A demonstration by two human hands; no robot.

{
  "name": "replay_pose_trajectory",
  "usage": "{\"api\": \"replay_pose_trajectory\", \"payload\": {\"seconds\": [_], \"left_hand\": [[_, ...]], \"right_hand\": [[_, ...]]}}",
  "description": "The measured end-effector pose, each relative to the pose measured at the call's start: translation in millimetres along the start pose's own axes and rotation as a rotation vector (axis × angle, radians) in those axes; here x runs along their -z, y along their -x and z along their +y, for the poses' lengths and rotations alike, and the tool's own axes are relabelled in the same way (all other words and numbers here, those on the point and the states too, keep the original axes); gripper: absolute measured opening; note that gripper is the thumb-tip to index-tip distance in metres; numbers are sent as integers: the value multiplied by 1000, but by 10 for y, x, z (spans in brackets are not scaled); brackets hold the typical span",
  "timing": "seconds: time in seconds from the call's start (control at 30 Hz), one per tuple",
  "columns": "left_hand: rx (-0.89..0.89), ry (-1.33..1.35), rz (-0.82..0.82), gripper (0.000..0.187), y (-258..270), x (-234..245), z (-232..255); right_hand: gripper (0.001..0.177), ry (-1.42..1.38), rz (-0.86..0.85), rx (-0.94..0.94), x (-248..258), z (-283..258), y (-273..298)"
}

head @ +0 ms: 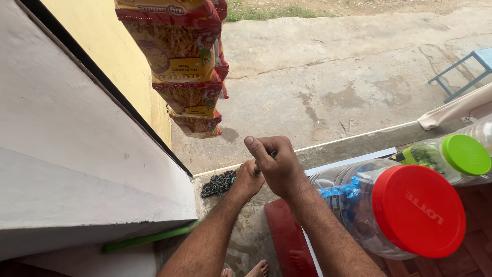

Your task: The person mops the concrete floor of a small shop using a string mop and a green bucket. They move the mop back and forth across the floor near the entrance and along the base of a red display counter.

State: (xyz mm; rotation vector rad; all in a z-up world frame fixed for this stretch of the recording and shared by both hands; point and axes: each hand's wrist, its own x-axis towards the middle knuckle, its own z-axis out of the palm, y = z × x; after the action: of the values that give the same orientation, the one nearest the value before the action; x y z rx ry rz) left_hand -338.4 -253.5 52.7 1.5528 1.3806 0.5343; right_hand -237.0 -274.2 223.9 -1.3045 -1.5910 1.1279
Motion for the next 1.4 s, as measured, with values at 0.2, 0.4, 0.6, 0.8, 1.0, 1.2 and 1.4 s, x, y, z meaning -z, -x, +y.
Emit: {"api": "replay_pose_trajectory", "payload": {"seconds": [0.2, 0.4, 0.6, 0.8, 1.0, 1.2, 1.4], "left_hand": [[-91, -108, -75, 22, 212, -80, -209], [-160, 60, 139, 15, 651, 15, -534], [19, 253, 290, 18, 1184, -486, -332], [164, 329, 86, 39, 1625, -1107, -299], [-25, 51, 162, 34, 2008, -1507, -124], [146, -27, 34, 27, 2532, -1832, 213], [178, -235, 89, 28, 2728, -1564, 150]], "right_hand": [[54, -242, 143, 1, -244, 42, 343], [54, -248, 140, -42, -654, -144, 530], [58, -134, 118, -94, -595, -383, 941], [54, 226, -23, -78, -450, -259, 1590], [52, 41, -42, 24, -138, -88, 2300], [48, -266, 25, 31, 229, 99, 3008], [41, -437, 14, 108, 170, 113, 3134]]}}
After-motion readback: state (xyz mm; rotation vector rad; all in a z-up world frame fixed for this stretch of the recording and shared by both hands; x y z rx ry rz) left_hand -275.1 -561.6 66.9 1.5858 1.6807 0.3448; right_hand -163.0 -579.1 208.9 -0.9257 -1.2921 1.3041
